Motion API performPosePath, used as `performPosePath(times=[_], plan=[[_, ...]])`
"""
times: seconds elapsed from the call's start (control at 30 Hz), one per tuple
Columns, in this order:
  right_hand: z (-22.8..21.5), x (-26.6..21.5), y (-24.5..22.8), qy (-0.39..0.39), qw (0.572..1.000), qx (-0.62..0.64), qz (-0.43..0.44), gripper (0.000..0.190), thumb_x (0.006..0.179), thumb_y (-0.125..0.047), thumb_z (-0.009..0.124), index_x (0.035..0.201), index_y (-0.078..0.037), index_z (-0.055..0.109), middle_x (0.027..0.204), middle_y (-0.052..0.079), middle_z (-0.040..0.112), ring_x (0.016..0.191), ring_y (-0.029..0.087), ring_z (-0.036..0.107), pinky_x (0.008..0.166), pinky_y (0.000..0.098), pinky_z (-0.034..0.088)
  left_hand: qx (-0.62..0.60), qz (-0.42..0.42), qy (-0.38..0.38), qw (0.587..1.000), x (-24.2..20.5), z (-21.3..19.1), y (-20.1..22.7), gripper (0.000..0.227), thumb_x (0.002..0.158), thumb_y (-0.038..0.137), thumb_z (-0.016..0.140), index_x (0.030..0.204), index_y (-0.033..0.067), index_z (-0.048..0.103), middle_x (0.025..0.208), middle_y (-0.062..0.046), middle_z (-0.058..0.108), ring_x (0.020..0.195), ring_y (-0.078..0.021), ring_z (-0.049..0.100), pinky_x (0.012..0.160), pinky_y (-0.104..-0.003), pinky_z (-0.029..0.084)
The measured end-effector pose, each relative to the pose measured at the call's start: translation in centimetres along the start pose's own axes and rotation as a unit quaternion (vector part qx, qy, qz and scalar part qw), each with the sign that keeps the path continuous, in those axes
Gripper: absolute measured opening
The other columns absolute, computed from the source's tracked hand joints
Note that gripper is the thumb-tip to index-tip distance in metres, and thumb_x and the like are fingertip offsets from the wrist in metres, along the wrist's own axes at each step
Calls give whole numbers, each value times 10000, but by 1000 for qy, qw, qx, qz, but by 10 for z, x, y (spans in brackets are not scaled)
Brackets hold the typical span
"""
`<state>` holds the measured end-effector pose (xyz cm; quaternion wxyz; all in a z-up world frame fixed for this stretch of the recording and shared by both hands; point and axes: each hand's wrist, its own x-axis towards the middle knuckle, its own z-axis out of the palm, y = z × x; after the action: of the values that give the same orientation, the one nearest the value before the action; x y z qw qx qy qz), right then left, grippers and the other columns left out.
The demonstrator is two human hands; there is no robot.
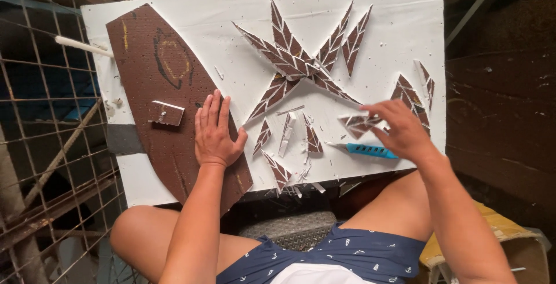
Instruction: Cutting foam pieces with a utility knife and arranging them into a star-shaped pattern on a board.
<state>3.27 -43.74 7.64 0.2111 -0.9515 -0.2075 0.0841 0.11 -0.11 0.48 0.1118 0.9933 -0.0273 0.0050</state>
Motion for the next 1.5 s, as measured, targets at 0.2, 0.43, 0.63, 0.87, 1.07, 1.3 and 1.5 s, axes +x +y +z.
performPosePath(times=[0.2, 0.43, 0.63, 0.87, 1.07, 1.3, 1.5], plan=[[-19, 116, -1, 59, 994, -64, -62, 503, 802, -50, 839, 1267, -193, 714, 1168, 87, 666, 1073, 327, 631, 901, 472, 570, 10, 2, 14, 1000, -1, 1, -1, 831, 785, 484, 524, 1556, 209, 382, 1663, -51, 288, 1528, -250, 282, 1232, -449, 241], [-15, 218, -6, -100, 994, -44, -28, 411, 865, 33, 685, 1165, -247, 667, 1163, 31, 537, 1068, 233, 558, 729, 430, 496, -47, 40, 53, 997, -1, -6, -2, 802, 855, 405, 586, 1578, 121, 387, 1669, -101, 312, 1537, -297, 321, 1222, -544, 312], [-20, 234, -18, -190, 979, -69, 36, 413, 890, 7, 641, 1220, -240, 646, 1199, 49, 527, 1100, 252, 543, 734, 454, 489, -49, 30, 37, 998, -2, -5, -2, 812, 855, 408, 589, 1586, 137, 365, 1677, -87, 294, 1540, -294, 313, 1236, -538, 295], [-24, 239, -23, -208, 974, -85, 32, 402, 881, -11, 633, 1203, -252, 634, 1155, 50, 528, 1126, 248, 524, 744, 455, 474, -44, 30, 33, 998, -2, -6, -2, 823, 852, 419, 569, 1595, 139, 353, 1680, -84, 289, 1542, -287, 310, 1239, -527, 289], [-37, 237, -26, -202, 976, -69, 33, 425, 845, 9, 683, 1194, -232, 658, 1171, 58, 552, 1121, 246, 543, 798, 447, 485, -41, 30, 29, 998, -2, -6, -2, 820, 858, 431, 563, 1596, 140, 352, 1682, -86, 283, 1546, -284, 303, 1244, -518, 281], [-77, 158, -52, -267, 946, 25, 181, 367, 862, -70, 762, 1199, -166, 654, 1226, 78, 639, 1114, 255, 602, 975, 409, 518, -54, 31, 31, 998, -1, -11, 0, 790, 869, 416, 568, 1581, 128, 381, 1676, -91, 293, 1543, -288, 307, 1234, -525, 296], [-32, 59, -23, -299, 942, -70, 139, 572, 760, -137, 825, 1281, -289, 647, 1167, 17, 706, 1116, 306, 718, 943, 471, 591, 4, -10, -1, 1000, 0, 3, -1, 819, 796, 497, 494, 1561, 241, 357, 1671, -23, 255, 1535, -232, 261, 1248, -430, 215]])
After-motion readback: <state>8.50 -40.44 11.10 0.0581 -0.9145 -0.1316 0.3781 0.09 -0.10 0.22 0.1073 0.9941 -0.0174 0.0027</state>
